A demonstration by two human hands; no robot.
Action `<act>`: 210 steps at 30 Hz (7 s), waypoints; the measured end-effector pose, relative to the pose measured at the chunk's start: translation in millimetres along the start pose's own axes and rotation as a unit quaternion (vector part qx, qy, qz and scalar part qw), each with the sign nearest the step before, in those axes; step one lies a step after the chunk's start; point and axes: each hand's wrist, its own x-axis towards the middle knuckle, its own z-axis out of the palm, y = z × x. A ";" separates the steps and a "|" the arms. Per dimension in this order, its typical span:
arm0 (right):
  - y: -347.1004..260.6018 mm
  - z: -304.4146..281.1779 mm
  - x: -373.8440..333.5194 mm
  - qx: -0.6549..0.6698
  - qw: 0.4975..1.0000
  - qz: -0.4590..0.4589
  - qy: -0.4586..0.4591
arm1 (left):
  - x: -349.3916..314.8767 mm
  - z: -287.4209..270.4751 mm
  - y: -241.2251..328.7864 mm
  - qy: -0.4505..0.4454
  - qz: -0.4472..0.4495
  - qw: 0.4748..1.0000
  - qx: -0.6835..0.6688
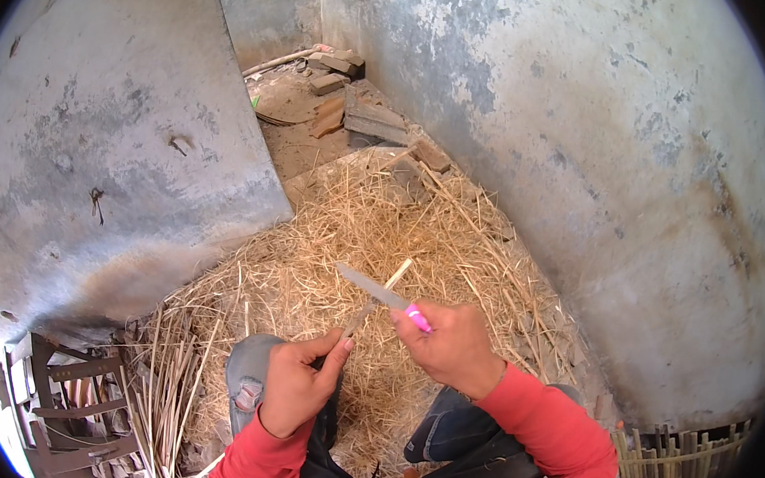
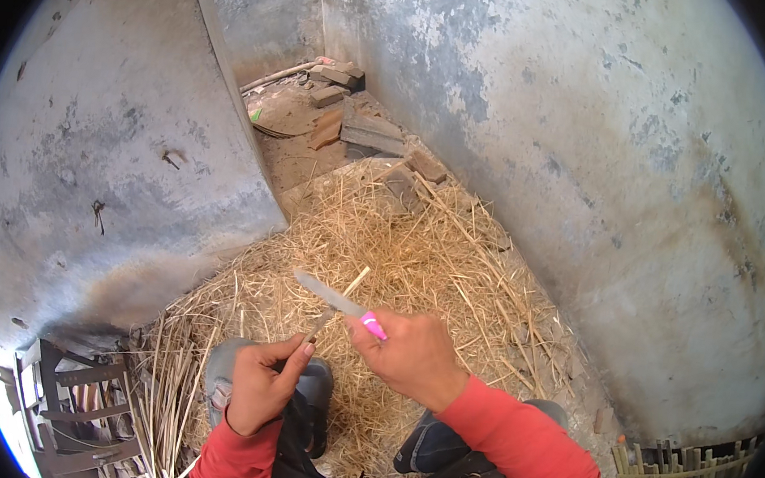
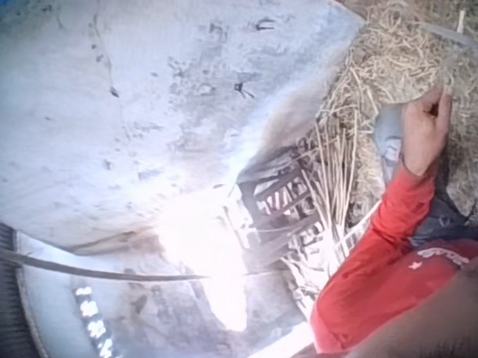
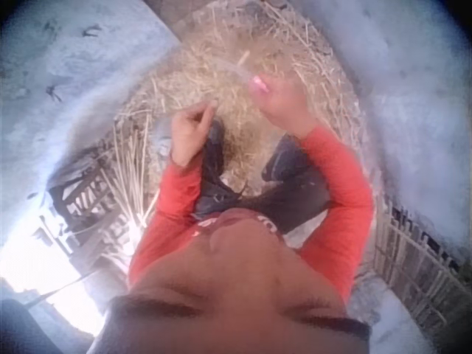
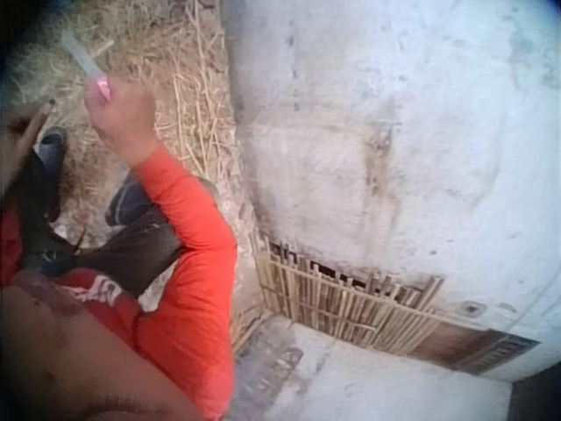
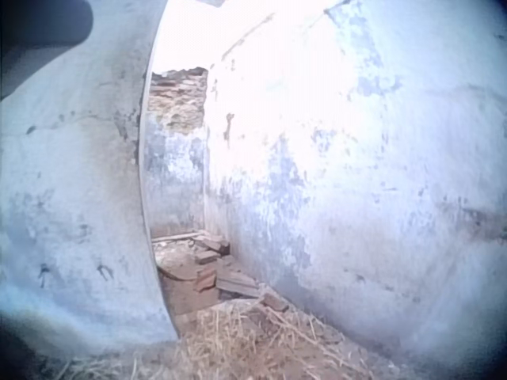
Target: The person peels and whittles a thin wooden stick using a small knife.
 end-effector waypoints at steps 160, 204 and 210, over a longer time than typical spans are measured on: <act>17.5 -13.3 15.7 0.246 0.966 0.084 -0.016 | 0.9 -0.2 -3.1 -0.010 -0.007 1.000 -0.014; 22.2 19.7 9.6 0.102 0.994 0.035 -0.033 | -34.1 -34.9 11.7 0.034 0.106 0.984 0.142; 23.1 36.2 -3.3 0.102 0.992 0.033 -0.059 | -141.0 -114.1 -41.0 0.125 0.069 0.956 0.258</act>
